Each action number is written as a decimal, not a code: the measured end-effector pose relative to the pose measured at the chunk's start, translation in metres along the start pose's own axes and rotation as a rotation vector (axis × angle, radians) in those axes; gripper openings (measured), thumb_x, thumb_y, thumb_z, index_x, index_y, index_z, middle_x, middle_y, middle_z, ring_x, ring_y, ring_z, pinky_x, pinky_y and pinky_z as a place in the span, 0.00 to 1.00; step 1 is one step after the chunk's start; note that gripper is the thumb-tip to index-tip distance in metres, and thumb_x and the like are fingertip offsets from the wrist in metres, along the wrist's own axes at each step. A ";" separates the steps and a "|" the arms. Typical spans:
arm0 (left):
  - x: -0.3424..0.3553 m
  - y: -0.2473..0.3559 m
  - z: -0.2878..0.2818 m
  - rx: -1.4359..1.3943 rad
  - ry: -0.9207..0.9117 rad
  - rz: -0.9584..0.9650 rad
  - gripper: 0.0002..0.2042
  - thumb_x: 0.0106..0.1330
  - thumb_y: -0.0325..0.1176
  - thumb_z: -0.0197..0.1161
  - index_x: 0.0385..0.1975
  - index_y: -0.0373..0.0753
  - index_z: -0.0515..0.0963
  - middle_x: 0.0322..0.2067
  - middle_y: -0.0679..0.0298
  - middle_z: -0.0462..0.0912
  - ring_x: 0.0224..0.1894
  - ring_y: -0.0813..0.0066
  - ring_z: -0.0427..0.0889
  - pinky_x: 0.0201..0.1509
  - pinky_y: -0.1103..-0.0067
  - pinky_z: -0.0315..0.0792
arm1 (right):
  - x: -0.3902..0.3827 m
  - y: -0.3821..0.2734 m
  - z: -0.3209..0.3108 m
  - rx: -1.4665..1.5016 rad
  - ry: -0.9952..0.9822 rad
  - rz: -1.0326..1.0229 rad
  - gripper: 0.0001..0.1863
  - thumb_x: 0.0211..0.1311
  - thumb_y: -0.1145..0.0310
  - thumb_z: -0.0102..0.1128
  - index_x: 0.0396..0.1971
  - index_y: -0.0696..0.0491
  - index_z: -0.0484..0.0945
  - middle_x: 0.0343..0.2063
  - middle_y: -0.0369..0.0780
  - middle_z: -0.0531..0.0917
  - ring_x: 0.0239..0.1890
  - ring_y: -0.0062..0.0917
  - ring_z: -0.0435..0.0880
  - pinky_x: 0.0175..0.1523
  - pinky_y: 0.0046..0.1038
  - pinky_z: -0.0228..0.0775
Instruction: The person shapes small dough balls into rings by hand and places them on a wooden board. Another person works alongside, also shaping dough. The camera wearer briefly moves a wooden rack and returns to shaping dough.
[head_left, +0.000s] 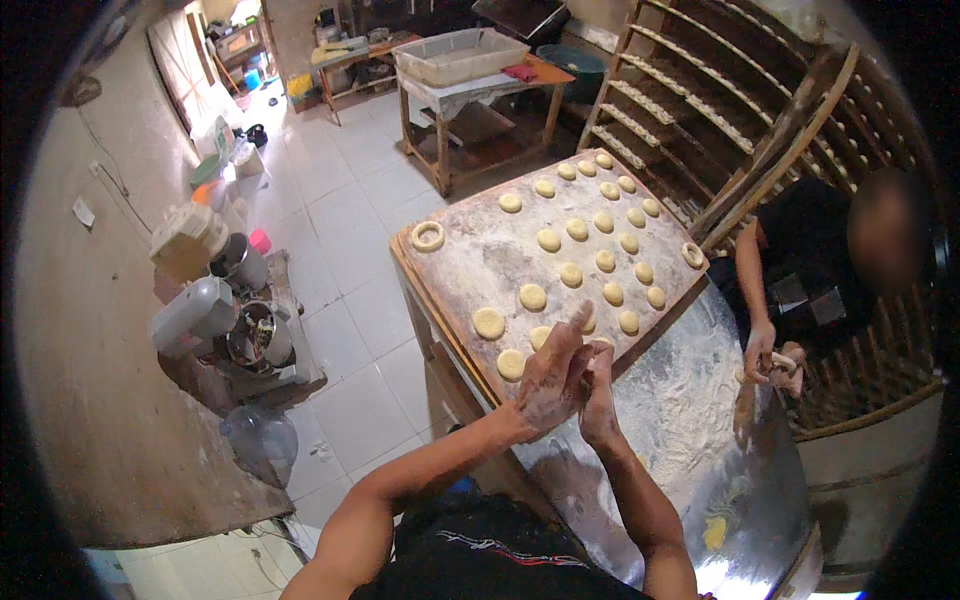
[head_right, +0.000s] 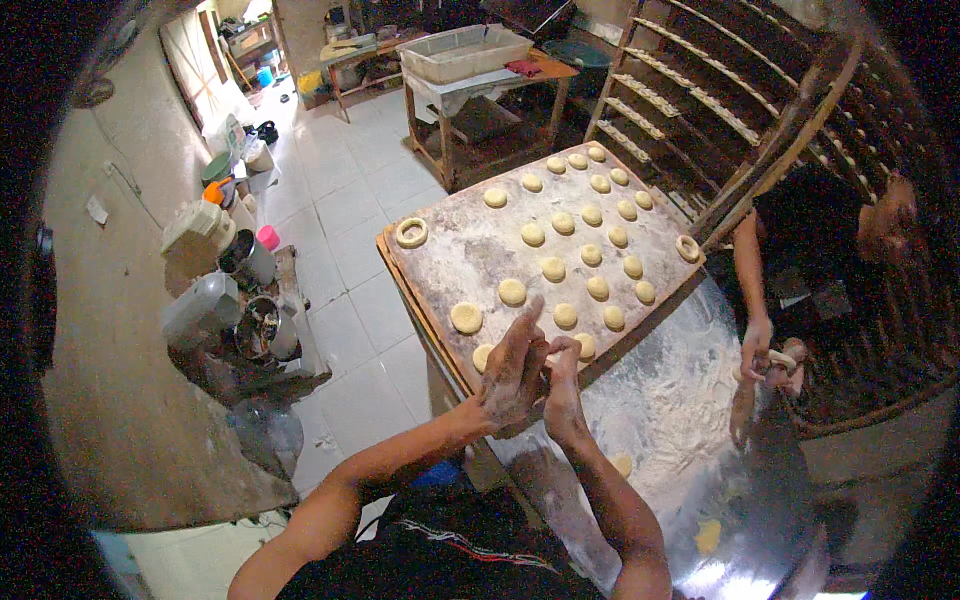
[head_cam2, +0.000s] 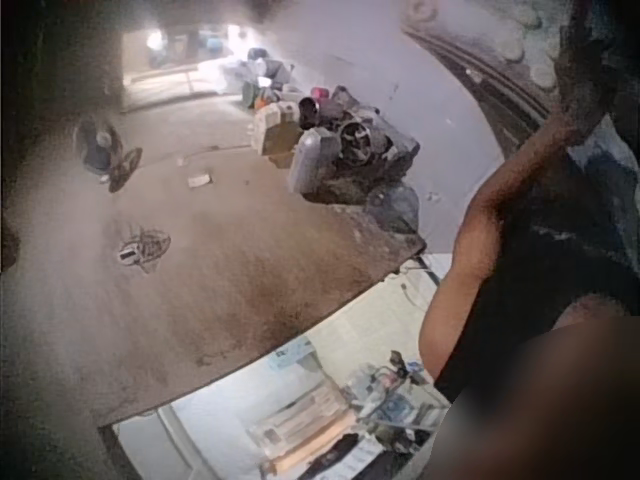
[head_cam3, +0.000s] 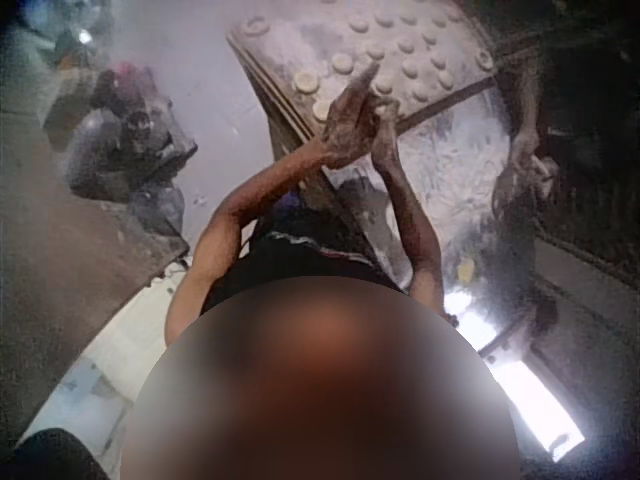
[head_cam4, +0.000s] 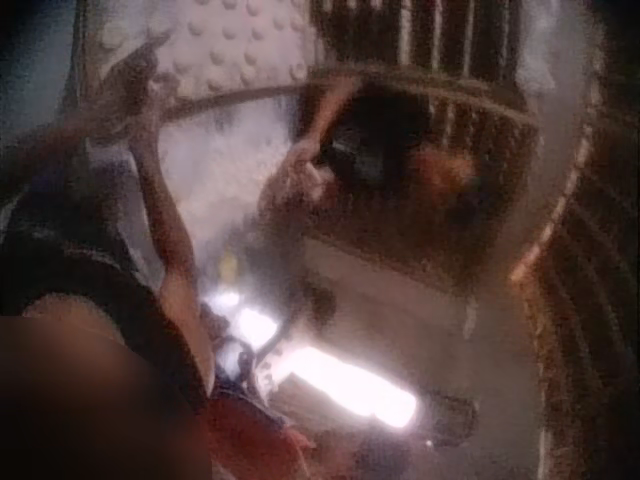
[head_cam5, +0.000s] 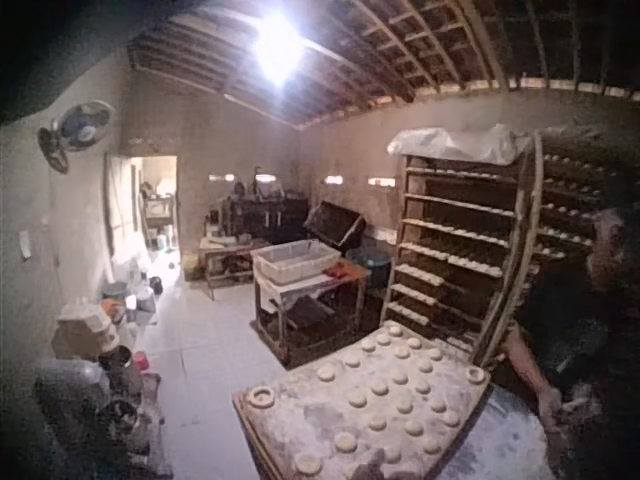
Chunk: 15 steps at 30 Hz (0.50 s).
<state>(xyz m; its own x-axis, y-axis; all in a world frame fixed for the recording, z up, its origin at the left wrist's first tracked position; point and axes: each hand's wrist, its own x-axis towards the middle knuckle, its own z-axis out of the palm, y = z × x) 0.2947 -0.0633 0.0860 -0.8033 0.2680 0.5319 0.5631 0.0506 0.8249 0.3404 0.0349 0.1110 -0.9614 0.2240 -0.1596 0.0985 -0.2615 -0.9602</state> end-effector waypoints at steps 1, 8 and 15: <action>0.008 -0.007 -0.008 0.083 -0.028 0.184 0.27 0.75 0.41 0.46 0.70 0.43 0.50 0.30 0.59 0.70 0.29 0.68 0.71 0.36 0.74 0.69 | 0.011 0.000 0.005 -0.026 -0.014 -0.047 0.11 0.61 0.65 0.44 0.41 0.45 0.55 0.29 0.32 0.65 0.27 0.16 0.68 0.28 0.18 0.62; 0.060 -0.049 -0.054 -0.007 0.173 0.086 0.23 0.75 0.40 0.44 0.67 0.40 0.57 0.31 0.59 0.70 0.31 0.69 0.72 0.35 0.75 0.71 | 0.089 0.014 0.062 -0.057 -0.089 -0.150 0.11 0.58 0.69 0.43 0.39 0.47 0.55 0.27 0.34 0.63 0.23 0.15 0.63 0.26 0.19 0.58; 0.100 -0.089 -0.093 0.034 0.260 -0.293 0.32 0.73 0.56 0.36 0.69 0.40 0.53 0.30 0.64 0.71 0.33 0.75 0.70 0.40 0.77 0.70 | 0.144 0.005 0.104 -0.113 -0.117 -0.082 0.10 0.60 0.70 0.43 0.41 0.52 0.59 0.33 0.37 0.63 0.29 0.16 0.64 0.29 0.19 0.59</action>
<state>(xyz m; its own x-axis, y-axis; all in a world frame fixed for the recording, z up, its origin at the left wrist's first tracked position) 0.1458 -0.1303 0.0838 -0.9510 -0.0145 0.3089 0.3050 0.1215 0.9446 0.1759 -0.0319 0.1074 -0.9901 0.1279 -0.0580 0.0401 -0.1382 -0.9896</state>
